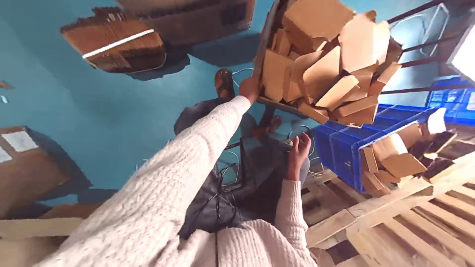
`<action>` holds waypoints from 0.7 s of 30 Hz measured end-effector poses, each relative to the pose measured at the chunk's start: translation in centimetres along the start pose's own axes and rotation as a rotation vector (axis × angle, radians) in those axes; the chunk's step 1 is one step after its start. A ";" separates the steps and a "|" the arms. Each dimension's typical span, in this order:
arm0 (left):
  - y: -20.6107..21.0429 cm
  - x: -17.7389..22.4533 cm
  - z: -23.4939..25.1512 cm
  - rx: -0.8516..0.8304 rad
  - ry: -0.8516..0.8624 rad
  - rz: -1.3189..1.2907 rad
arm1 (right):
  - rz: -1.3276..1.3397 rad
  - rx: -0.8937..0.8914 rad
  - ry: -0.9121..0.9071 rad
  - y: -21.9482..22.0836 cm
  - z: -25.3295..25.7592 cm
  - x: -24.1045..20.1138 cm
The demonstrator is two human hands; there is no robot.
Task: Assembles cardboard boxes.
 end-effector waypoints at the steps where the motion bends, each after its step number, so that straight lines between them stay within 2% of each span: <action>1: 0.4 0.0 -0.7 0.003 0.011 0.036 | 0.023 0.020 -0.017 0.2 1.1 -0.2; 4: 3.3 -3.1 -1.0 0.103 -0.009 0.100 | 0.100 0.021 0.043 1.5 2.6 0.6; 6: 4.9 -3.6 -1.0 0.159 -0.073 0.088 | 0.102 0.021 0.100 1.8 2.2 1.4; 9: 5.1 -2.3 -2.0 0.075 -0.022 0.129 | 0.058 0.074 0.071 0.5 2.7 1.7; 12: 4.4 -4.2 -1.8 0.025 0.017 0.060 | 0.080 0.090 0.082 0.0 2.6 2.4; 13: 3.8 -4.7 -1.4 0.105 -0.007 -0.053 | 0.091 0.096 0.089 0.0 2.7 2.7; 15: 0.9 -4.4 0.4 0.488 -0.009 -0.328 | 0.104 0.110 0.096 0.0 3.0 3.0; 16: -1.4 -3.5 2.4 0.682 0.060 -0.433 | 0.105 0.114 0.102 0.2 2.8 2.9; 17: -3.6 -1.8 4.5 0.786 0.183 -0.476 | 0.102 0.104 0.110 0.3 2.4 2.6; 19: -6.3 3.2 8.6 0.758 0.418 -0.351 | 0.092 0.069 0.107 0.9 2.3 2.1; 21: -5.9 7.4 11.0 0.647 0.529 -0.213 | 0.075 0.071 0.111 1.1 2.3 2.0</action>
Point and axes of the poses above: each hand's wrist, its own z-axis towards the middle knuckle, its own y-axis out of the palm, x = y × z, the point moved 3 cm from there along z, towards the middle knuckle, and after that the axes turned 14 degrees about x, right-handed, at the moved point
